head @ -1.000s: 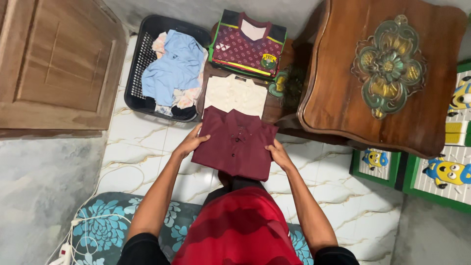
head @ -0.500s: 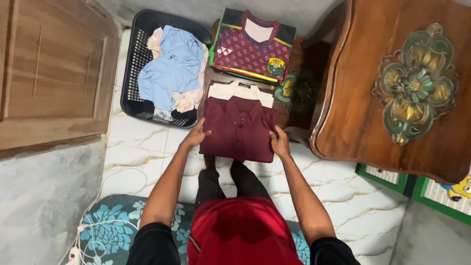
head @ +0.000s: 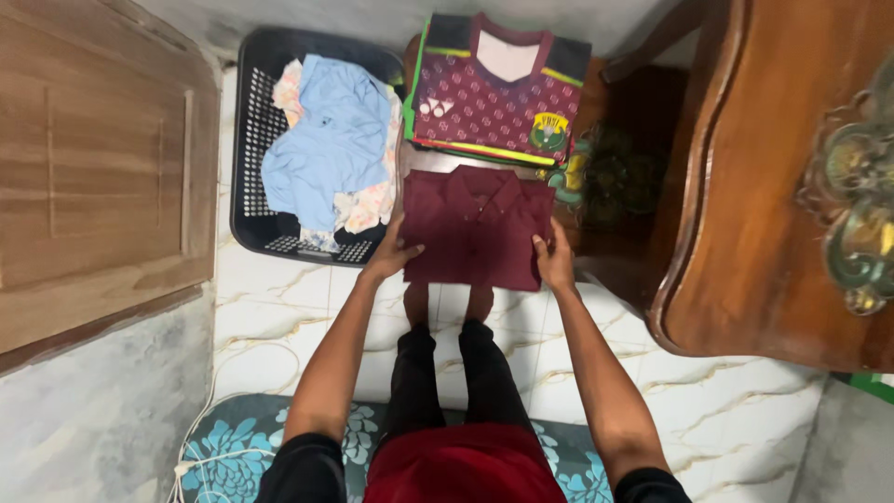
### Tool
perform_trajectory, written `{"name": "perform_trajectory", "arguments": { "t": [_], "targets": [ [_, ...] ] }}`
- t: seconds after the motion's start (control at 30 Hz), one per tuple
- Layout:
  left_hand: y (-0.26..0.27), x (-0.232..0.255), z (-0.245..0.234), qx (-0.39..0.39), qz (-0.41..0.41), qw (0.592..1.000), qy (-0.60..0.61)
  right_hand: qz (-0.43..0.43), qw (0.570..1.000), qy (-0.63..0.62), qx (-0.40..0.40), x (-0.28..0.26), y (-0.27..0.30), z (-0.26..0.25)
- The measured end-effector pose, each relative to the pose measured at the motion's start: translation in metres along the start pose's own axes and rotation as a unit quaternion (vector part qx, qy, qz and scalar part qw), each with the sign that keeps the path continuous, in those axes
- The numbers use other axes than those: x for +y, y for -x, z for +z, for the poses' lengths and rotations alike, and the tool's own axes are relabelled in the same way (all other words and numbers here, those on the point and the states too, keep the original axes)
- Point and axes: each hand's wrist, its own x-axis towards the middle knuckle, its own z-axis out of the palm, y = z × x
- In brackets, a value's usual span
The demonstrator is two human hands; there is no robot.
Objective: The person folds a white shirt and places it on a stack, then folds a maroon shirt and places it on the same stack. Finally, the person picks up a light blue shirt from a laundry basket and begins to fold it.
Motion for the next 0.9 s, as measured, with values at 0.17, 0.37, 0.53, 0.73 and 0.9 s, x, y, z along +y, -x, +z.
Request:
{"name": "perform_trajectory", "arguments": {
  "t": [0.17, 0.37, 0.53, 0.73, 0.9],
  "targets": [
    [0.015, -0.038, 0.016, 0.154, -0.128, 0.979, -0.044, 0.082, 0.994, 0.07, -0.007, 0.05, 0.011, 0.015],
    [0.036, -0.053, 0.027, 0.192, -0.162, 0.963, -0.098, 0.137, 0.984, 0.117, 0.01, 0.084, 0.028, 0.019],
    [0.043, -0.048, 0.019, 0.157, -0.075, 0.984, 0.036, 0.111, 0.994, 0.006, -0.007, 0.09, 0.028, 0.013],
    [0.066, -0.045, 0.024, 0.28, -0.023, 0.949, -0.142, 0.111, 0.989, 0.094, 0.024, 0.091, 0.048, 0.007],
    [0.064, -0.063, 0.031, 0.235, -0.099, 0.963, -0.09, 0.087, 0.994, 0.068, 0.019, 0.102, 0.058, 0.012]
  ]
}}
